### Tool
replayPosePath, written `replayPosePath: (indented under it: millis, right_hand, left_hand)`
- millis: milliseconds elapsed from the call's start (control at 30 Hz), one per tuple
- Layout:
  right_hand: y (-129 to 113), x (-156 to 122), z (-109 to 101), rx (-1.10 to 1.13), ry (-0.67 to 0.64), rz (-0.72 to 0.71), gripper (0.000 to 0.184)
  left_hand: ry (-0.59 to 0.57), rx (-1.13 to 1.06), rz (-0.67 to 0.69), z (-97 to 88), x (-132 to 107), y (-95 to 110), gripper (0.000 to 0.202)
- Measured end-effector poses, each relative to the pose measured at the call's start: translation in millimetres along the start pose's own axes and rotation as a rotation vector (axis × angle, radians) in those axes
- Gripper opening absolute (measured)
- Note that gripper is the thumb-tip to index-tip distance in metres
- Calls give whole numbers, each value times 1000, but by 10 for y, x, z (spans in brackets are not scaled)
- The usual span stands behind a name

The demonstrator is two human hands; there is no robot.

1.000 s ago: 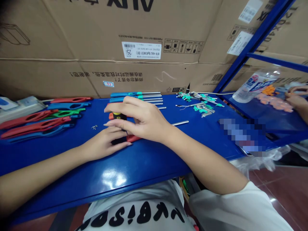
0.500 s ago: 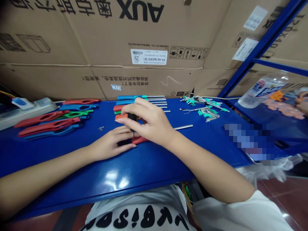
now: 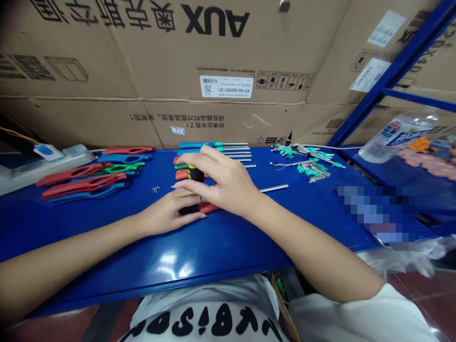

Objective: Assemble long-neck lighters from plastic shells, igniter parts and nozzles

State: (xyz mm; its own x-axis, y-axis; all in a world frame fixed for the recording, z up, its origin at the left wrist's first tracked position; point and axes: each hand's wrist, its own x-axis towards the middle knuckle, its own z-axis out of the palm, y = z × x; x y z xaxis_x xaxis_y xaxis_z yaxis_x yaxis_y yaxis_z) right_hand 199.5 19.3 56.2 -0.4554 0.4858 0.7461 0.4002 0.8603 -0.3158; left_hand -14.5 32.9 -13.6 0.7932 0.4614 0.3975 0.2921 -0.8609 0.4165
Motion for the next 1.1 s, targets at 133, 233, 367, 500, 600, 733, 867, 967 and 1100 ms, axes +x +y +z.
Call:
replayPosePath:
  millis: [133, 233, 367, 500, 600, 733, 867, 967, 1100]
  right_hand:
    - [14, -7, -38, 97, -73, 41, 38]
    - [8, -1, -74, 220, -152, 36, 39]
    - [-30, 19, -55, 130, -118, -7, 32]
    - [-60, 20, -12, -40, -38, 4, 32]
    - [-69, 14, -20, -26, -26, -15, 31]
    - [-73, 5, -59, 116, -109, -36, 36]
    - [-57, -16, -79, -8, -95, -30, 27]
    - [-44, -24, -101, -63, -83, -43, 29]
    - [-47, -13, -130, 90, -164, -20, 36]
  left_hand:
    - [3, 15, -16, 0, -2, -1, 34]
    - [-9, 10, -20, 1, -2, 1, 34]
    - [4, -4, -14, -4, -1, 13, 25]
    - [-19, -7, -33, -13, 6, 20, 24]
    - [-25, -16, -40, -15, 8, 16, 30]
    - [-23, -18, -33, -12, 1, 11, 30]
    - [-28, 12, -52, -7, -12, 11, 23]
    - [-24, 12, -46, -6, -15, 3, 26]
    - [-17, 1, -16, 2, -14, -16, 31]
